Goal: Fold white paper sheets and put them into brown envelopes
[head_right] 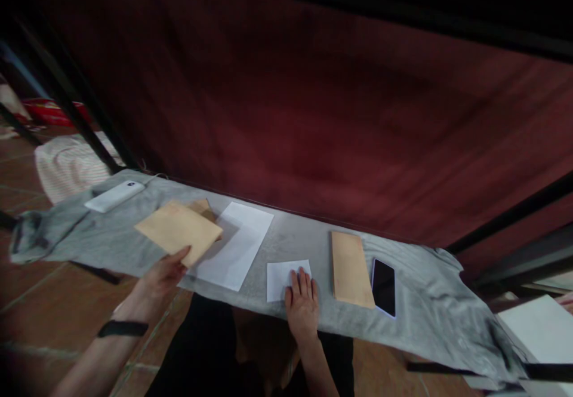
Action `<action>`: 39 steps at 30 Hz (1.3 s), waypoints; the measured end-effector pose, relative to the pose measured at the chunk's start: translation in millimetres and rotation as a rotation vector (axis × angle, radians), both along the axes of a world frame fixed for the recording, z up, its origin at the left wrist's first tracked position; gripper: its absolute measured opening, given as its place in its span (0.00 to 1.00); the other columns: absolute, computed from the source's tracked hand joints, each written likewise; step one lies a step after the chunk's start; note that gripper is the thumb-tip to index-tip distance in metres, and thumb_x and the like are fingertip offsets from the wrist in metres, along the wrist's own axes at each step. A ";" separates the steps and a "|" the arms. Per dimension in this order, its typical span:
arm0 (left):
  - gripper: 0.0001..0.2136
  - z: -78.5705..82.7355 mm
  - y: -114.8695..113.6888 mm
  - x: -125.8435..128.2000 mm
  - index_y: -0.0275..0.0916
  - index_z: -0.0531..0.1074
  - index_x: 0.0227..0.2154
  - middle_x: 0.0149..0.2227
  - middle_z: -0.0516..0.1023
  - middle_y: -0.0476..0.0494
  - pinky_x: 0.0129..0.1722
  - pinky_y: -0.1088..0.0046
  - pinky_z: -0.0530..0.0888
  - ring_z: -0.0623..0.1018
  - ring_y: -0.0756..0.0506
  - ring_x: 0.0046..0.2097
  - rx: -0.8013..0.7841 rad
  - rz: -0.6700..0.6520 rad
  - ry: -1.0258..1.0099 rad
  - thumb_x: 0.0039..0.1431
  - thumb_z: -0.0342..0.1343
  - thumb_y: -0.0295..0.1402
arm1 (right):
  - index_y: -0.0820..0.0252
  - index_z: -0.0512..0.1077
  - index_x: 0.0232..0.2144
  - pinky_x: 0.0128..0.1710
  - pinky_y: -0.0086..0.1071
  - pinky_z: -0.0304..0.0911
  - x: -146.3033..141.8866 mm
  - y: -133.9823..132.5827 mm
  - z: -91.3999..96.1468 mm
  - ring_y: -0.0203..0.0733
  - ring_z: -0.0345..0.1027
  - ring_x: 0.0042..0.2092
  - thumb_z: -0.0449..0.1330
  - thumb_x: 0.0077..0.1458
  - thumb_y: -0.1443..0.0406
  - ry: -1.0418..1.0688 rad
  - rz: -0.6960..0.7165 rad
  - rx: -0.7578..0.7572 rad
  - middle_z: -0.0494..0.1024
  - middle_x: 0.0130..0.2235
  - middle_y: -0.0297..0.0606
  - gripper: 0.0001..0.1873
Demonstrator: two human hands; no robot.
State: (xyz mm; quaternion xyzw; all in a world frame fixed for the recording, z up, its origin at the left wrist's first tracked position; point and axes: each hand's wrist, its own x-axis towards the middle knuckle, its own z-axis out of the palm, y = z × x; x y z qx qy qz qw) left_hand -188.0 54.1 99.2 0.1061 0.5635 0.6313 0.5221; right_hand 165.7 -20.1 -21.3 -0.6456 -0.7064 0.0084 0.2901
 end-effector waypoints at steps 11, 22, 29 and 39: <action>0.11 -23.8 -70.2 159.3 0.34 0.77 0.35 0.35 0.85 0.44 0.34 0.75 0.81 0.84 0.48 0.32 0.037 -0.196 -0.409 0.50 0.64 0.16 | 0.55 0.76 0.45 0.40 0.37 0.73 -74.6 -4.5 79.8 0.46 0.77 0.41 0.64 0.52 0.50 1.484 0.155 -0.414 0.82 0.43 0.38 0.22; 0.17 -33.7 -94.4 163.1 0.36 0.76 0.34 0.34 0.83 0.44 0.34 0.74 0.77 0.82 0.48 0.33 -0.006 -0.429 -0.265 0.41 0.75 0.32 | 0.55 0.78 0.38 0.40 0.34 0.70 -59.0 -7.6 79.6 0.42 0.74 0.37 0.65 0.51 0.54 1.481 0.142 -0.376 0.81 0.34 0.32 0.15; 0.14 -21.5 -114.0 140.7 0.41 0.78 0.40 0.45 0.82 0.38 0.51 0.57 0.75 0.80 0.37 0.49 0.384 -0.826 0.798 0.53 0.66 0.42 | 0.55 0.78 0.40 0.46 0.34 0.67 -22.3 -14.2 96.0 0.42 0.72 0.41 0.58 0.58 0.56 1.105 0.200 -0.235 0.80 0.36 0.34 0.13; 0.54 0.2 -54.7 120.1 0.45 0.45 0.71 0.71 0.49 0.28 0.67 0.36 0.43 0.49 0.26 0.72 0.970 -1.016 1.655 0.43 0.70 0.42 | 0.53 0.79 0.37 0.47 0.38 0.69 -10.2 -39.9 123.1 0.48 0.74 0.43 0.61 0.55 0.50 1.106 0.258 -0.334 0.81 0.36 0.35 0.16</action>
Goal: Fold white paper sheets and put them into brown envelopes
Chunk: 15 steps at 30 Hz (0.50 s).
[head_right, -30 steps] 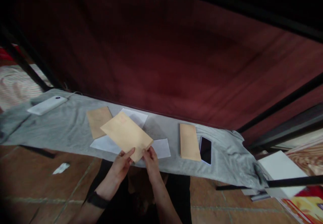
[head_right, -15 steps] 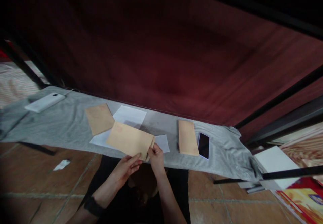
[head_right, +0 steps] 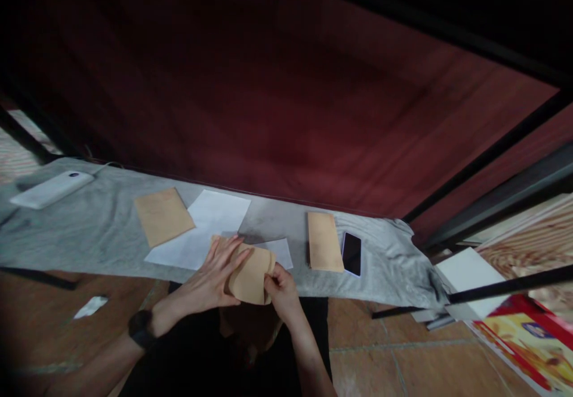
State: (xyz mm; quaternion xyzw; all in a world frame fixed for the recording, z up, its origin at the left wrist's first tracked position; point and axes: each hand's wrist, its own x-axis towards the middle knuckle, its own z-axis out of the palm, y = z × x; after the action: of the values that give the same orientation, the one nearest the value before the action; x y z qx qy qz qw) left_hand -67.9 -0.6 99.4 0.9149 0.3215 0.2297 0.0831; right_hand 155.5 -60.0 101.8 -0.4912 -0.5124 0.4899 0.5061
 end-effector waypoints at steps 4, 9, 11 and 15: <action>0.49 -1.0 -3.1 3.5 0.45 0.50 0.70 0.68 0.57 0.30 0.67 0.38 0.43 0.54 0.27 0.70 0.063 0.008 0.030 0.46 0.67 0.39 | 0.54 0.78 0.37 0.44 0.37 0.69 6.2 -0.6 -7.3 0.47 0.73 0.41 0.61 0.54 0.54 -0.057 -0.041 -0.026 0.80 0.35 0.35 0.13; 0.46 -1.0 -9.8 2.1 0.44 0.50 0.70 0.64 0.62 0.30 0.68 0.39 0.43 0.60 0.30 0.67 0.116 0.033 0.076 0.47 0.64 0.34 | 0.56 0.75 0.35 0.37 0.32 0.67 13.6 0.5 -21.8 0.43 0.72 0.35 0.58 0.55 0.61 -0.216 -0.138 -0.020 0.78 0.31 0.34 0.08; 0.46 -2.6 -11.4 0.4 0.45 0.49 0.70 0.63 0.62 0.31 0.68 0.40 0.44 0.61 0.31 0.66 0.127 0.054 0.080 0.48 0.63 0.33 | 0.56 0.73 0.34 0.36 0.31 0.66 14.8 0.3 -24.3 0.42 0.72 0.34 0.57 0.55 0.63 -0.303 -0.216 -0.014 0.78 0.31 0.34 0.06; 0.47 -6.9 -10.8 0.9 0.45 0.48 0.70 0.62 0.64 0.33 0.68 0.40 0.45 0.62 0.31 0.65 0.121 0.072 0.101 0.47 0.62 0.31 | 0.57 0.72 0.39 0.37 0.33 0.66 17.2 -3.0 -23.1 0.43 0.73 0.35 0.55 0.56 0.65 -0.409 -0.286 0.027 0.79 0.33 0.36 0.09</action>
State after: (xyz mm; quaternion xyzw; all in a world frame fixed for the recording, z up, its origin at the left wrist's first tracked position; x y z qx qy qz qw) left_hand -67.0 -11.4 92.5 0.9165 0.3436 0.2049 0.0030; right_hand 172.7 -62.9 78.7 -0.6408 -0.5358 0.2970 0.4626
